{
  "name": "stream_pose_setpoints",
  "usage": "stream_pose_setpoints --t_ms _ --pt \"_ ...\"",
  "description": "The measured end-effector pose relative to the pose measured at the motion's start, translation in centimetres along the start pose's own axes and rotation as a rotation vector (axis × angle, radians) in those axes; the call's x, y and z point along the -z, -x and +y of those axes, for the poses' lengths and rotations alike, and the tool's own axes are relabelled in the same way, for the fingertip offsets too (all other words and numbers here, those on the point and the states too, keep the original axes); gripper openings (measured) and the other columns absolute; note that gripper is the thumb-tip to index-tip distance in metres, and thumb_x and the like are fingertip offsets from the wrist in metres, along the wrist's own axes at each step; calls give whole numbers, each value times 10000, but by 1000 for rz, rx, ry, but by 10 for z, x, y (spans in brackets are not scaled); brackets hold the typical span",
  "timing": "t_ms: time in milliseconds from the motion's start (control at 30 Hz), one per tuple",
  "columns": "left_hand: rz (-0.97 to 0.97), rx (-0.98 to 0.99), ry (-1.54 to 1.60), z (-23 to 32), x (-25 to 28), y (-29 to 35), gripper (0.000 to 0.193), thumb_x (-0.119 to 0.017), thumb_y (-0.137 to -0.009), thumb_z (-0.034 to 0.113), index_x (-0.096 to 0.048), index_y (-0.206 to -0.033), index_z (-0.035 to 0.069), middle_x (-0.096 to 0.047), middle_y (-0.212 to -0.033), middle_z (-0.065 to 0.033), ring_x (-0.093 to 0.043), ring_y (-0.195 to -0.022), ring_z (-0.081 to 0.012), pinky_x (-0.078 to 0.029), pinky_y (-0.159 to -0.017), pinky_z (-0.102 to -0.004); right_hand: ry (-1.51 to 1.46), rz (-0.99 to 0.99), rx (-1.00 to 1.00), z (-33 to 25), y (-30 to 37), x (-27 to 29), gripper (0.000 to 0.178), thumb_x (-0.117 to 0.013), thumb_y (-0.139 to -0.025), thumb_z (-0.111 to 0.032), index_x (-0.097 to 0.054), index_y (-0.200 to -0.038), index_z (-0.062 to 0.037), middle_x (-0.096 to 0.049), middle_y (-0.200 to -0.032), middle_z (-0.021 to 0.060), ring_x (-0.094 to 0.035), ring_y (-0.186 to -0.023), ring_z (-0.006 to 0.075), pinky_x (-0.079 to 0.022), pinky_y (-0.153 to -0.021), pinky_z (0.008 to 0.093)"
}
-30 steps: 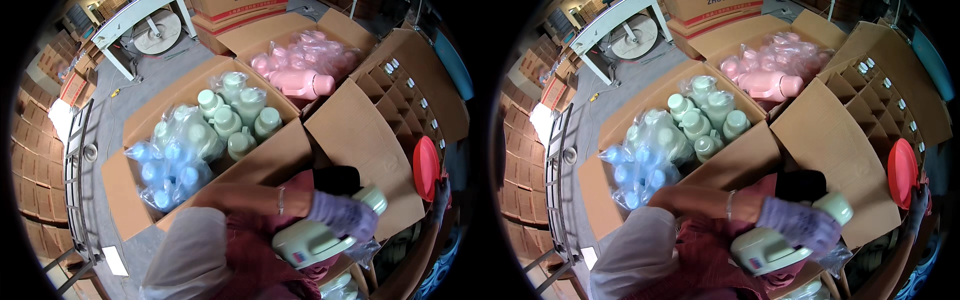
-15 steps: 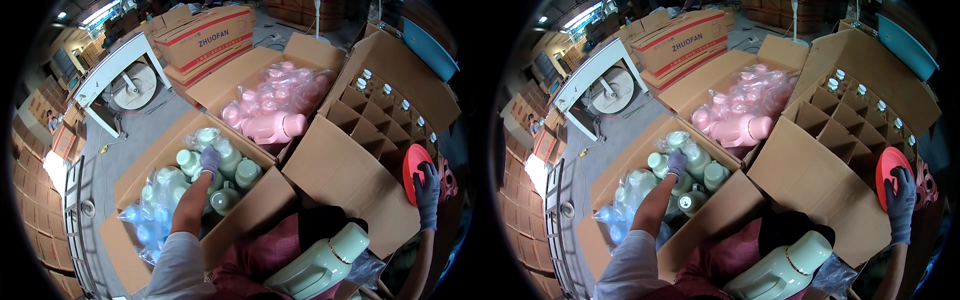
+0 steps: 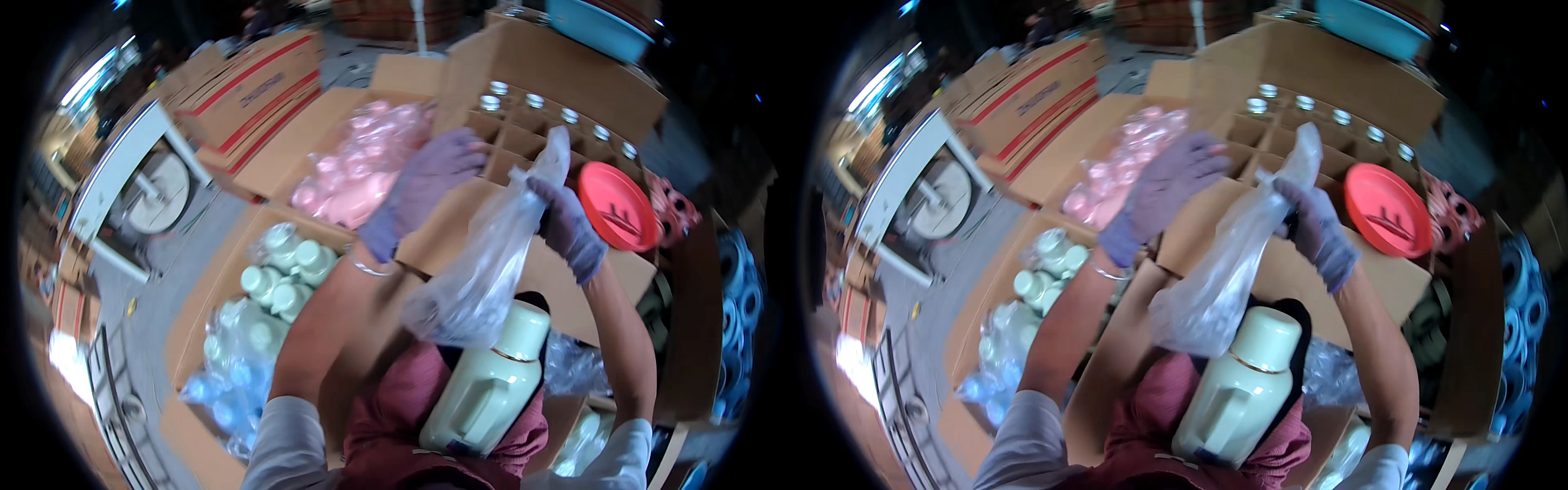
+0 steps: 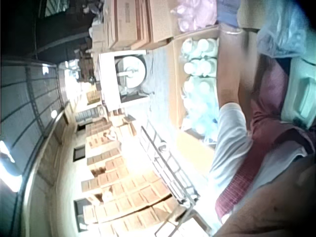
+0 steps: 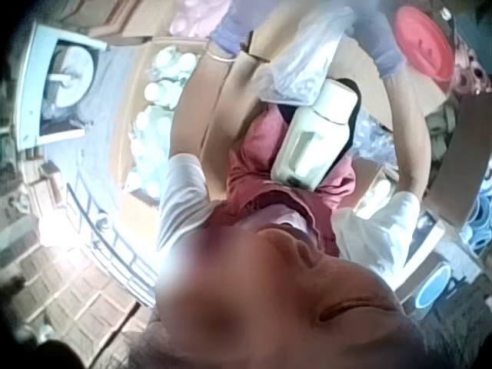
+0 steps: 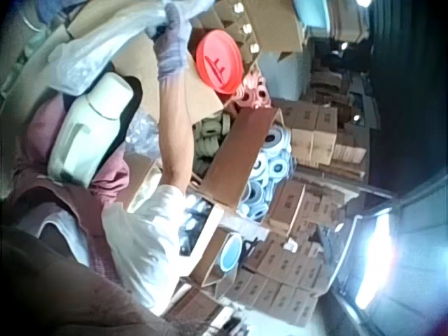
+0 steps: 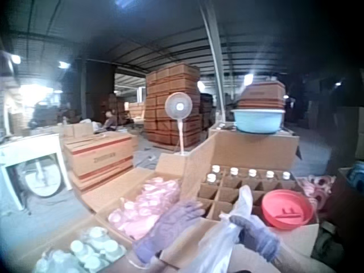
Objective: The person assembles thermos flasks by inserting stainless steel liners into colored outer shells, screwing on lids, and placing the finished units into plastic bags. The process is repeated for multiple green and pink thermoses.
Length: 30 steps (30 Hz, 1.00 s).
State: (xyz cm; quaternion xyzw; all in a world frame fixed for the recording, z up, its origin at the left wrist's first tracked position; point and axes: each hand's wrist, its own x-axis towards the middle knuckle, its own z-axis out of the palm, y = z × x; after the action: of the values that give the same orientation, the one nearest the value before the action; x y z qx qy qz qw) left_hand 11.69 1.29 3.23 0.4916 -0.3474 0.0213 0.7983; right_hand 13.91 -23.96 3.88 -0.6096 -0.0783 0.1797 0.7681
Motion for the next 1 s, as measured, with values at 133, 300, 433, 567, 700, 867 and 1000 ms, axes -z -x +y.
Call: stream_pose_setpoints --t_ms 133,300,433,567,700,867,1000 --pt "-143 170 -253 -34 -13 28 550 -589 -952 88 -372 -1448 -6 -456 -1445 -151 -464 -1333 -235 -353 -1145 -378 -222 104 -59 -25 -2 90 228 -604 -938 -313 -615 -918 -87 -634 -774 37 -572 -615 150 -432 -558 258" --pt "85 296 -462 -86 -79 29 482 -682 -902 169 -536 -1321 -19 -601 -1236 -98 -551 -1173 -160 -413 -1031 -299 -504 75 71 -24 9 94 500 -649 -933 -479 -511 -1253 -120 -591 -1200 113 -657 -985 246 -565 -852 369" --pt "301 303 -169 -129 -93 25 275 -634 -918 94 -614 -1166 -22 -654 -1105 -68 -582 -1015 -118 -469 -890 -264 -2 303 293 35 58 56 862 -730 -857 -368 -257 -1532 -114 -435 -1414 156 -536 -1221 251 -465 -991 438" --pt "284 307 -310 -147 -126 41 271 -628 -889 28 -607 -1155 -18 -659 -1088 -82 -606 -978 -144 -495 -878 -289 547 281 511 97 78 63 897 -811 -753 -281 -355 -1492 -52 -496 -1382 184 -509 -1271 248 -452 -1001 345" --pt "348 198 -608 -110 -103 71 265 -636 -868 28 -615 -1129 -14 -659 -1052 -109 -635 -949 -178 -522 -839 -290 1238 653 203 114 105 109 234 -627 -847 -143 -673 -1053 -42 -655 -912 99 -631 -831 285 -498 -829 384" --pt "34 711 25 -24 -131 127 131 -634 -861 65 -683 -946 -20 -668 -826 -93 -652 -751 -188 -527 -693 -314 1043 743 435 145 164 84 180 -613 -815 -166 -630 -932 -30 -618 -909 142 -597 -886 335 -470 -922 443" --pt "-632 413 4 26 -159 142 266 -619 -929 202 -716 -823 -22 -686 -827 -113 -652 -715 -240 -504 -655 -354 1032 591 738 160 246 41 151 -635 -801 -163 -601 -873 -34 -619 -992 134 -585 -1002 331 -366 -1074 551"
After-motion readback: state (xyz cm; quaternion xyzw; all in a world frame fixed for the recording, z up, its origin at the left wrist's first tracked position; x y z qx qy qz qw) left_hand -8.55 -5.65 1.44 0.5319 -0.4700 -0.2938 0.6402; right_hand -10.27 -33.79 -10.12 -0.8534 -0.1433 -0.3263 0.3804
